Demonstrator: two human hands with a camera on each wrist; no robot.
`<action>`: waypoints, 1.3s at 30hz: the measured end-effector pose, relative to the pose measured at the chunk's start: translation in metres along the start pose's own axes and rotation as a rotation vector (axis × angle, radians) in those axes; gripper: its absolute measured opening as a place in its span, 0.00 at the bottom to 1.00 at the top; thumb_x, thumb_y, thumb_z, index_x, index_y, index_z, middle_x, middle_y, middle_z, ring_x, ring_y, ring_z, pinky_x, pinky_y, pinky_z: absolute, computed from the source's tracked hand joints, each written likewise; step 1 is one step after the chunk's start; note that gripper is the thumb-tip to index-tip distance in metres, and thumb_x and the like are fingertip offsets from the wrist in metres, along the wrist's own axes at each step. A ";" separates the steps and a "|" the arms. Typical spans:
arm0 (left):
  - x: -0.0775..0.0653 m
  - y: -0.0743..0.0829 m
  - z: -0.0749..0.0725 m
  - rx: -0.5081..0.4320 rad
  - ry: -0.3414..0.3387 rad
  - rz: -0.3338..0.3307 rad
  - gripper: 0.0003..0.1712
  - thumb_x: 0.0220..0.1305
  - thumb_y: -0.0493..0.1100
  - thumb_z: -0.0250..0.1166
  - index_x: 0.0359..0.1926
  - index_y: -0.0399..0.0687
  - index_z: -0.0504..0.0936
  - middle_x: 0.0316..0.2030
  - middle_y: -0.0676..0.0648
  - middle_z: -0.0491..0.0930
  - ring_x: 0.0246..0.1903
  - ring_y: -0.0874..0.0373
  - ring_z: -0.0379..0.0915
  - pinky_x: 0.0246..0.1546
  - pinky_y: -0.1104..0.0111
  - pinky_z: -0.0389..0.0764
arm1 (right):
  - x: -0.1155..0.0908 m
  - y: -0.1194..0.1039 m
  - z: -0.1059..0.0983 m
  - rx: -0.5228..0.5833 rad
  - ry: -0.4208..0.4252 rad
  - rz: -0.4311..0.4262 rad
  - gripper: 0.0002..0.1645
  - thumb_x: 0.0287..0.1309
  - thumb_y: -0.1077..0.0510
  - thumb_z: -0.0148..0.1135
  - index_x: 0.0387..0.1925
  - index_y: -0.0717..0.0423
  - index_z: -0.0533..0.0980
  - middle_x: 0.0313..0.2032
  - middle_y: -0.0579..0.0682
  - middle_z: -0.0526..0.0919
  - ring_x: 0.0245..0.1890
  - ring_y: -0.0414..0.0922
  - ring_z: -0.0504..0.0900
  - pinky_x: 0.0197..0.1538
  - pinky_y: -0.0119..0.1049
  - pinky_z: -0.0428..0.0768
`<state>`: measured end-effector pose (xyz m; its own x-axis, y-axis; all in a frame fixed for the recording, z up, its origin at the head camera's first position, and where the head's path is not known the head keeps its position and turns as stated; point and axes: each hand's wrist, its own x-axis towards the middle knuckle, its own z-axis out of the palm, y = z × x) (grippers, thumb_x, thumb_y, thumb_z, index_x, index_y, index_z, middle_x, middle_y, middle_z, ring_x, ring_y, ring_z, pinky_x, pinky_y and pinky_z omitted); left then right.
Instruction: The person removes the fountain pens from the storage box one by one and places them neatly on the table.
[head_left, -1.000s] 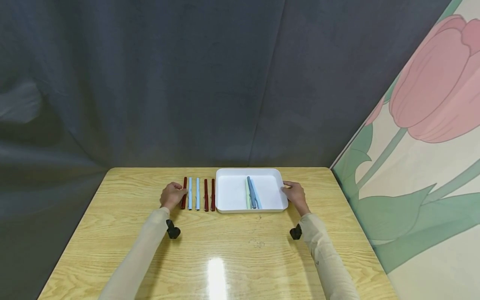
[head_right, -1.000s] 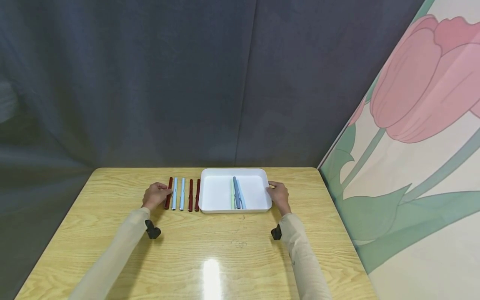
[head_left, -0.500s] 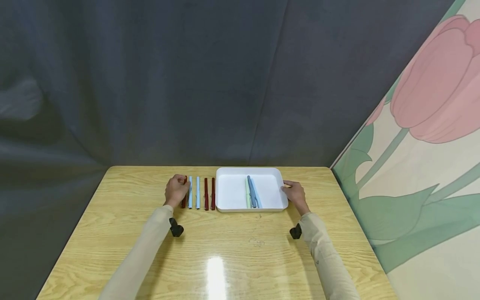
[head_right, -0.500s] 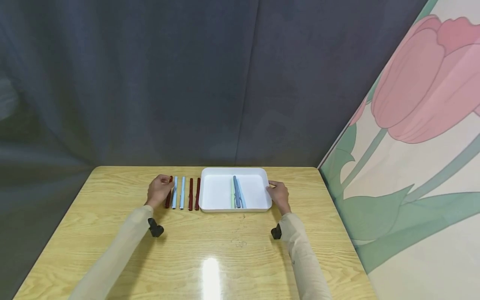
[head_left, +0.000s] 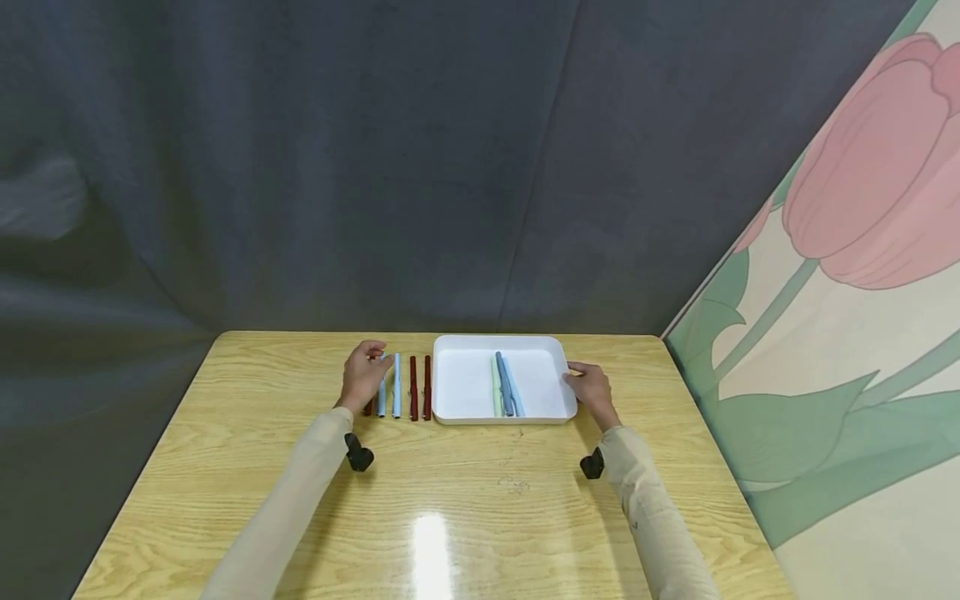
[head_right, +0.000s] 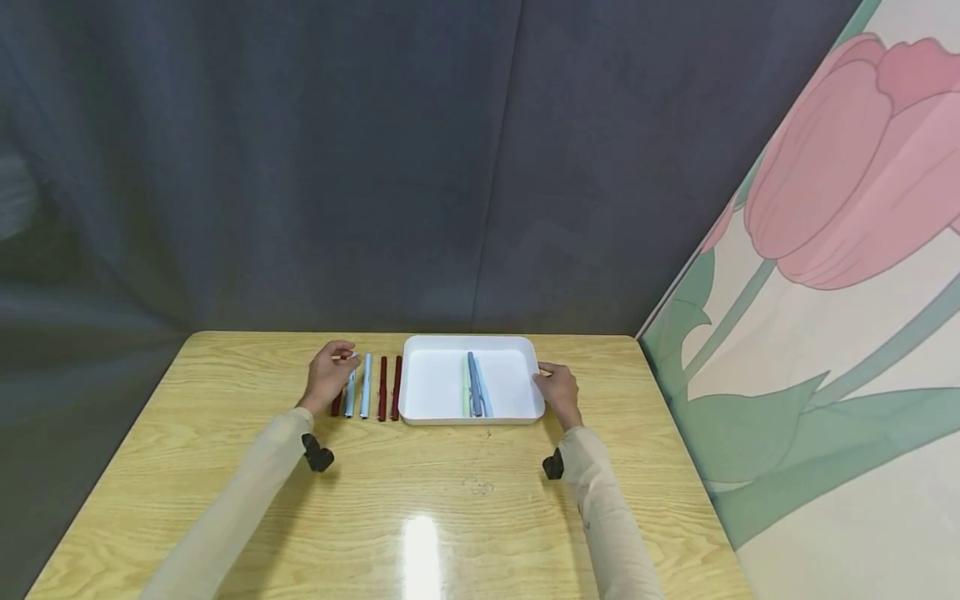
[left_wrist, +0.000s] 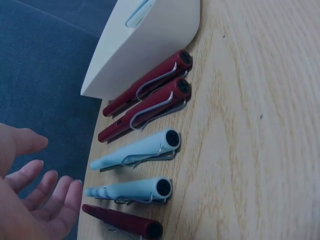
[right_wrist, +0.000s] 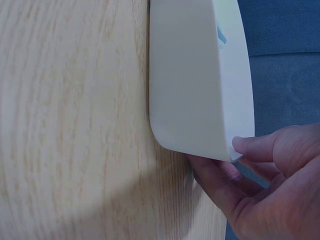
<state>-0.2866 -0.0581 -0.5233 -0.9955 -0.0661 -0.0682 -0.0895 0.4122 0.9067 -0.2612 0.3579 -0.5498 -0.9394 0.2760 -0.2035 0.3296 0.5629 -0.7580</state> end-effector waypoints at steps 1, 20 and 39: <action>0.000 0.000 0.001 -0.011 -0.006 0.008 0.24 0.76 0.39 0.62 0.66 0.32 0.74 0.61 0.30 0.74 0.60 0.34 0.74 0.59 0.44 0.77 | 0.000 -0.001 0.000 -0.007 0.001 0.002 0.23 0.72 0.62 0.62 0.64 0.65 0.79 0.51 0.70 0.86 0.38 0.57 0.88 0.27 0.29 0.77; 0.001 0.013 0.027 -0.144 -0.077 0.080 0.24 0.75 0.37 0.63 0.67 0.33 0.73 0.62 0.32 0.75 0.57 0.40 0.75 0.56 0.49 0.82 | -0.002 -0.001 0.000 0.000 -0.011 0.010 0.23 0.74 0.62 0.61 0.65 0.66 0.78 0.54 0.71 0.84 0.39 0.56 0.88 0.29 0.30 0.78; -0.010 0.023 0.053 -0.160 -0.197 0.140 0.23 0.77 0.37 0.61 0.68 0.35 0.72 0.64 0.32 0.73 0.60 0.39 0.74 0.55 0.51 0.81 | -0.003 -0.001 0.000 0.007 -0.015 0.001 0.23 0.73 0.62 0.61 0.65 0.67 0.78 0.57 0.72 0.83 0.38 0.54 0.87 0.29 0.29 0.75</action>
<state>-0.2804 0.0003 -0.5237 -0.9862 0.1656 -0.0036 0.0393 0.2551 0.9661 -0.2589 0.3567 -0.5479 -0.9403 0.2652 -0.2133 0.3300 0.5568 -0.7623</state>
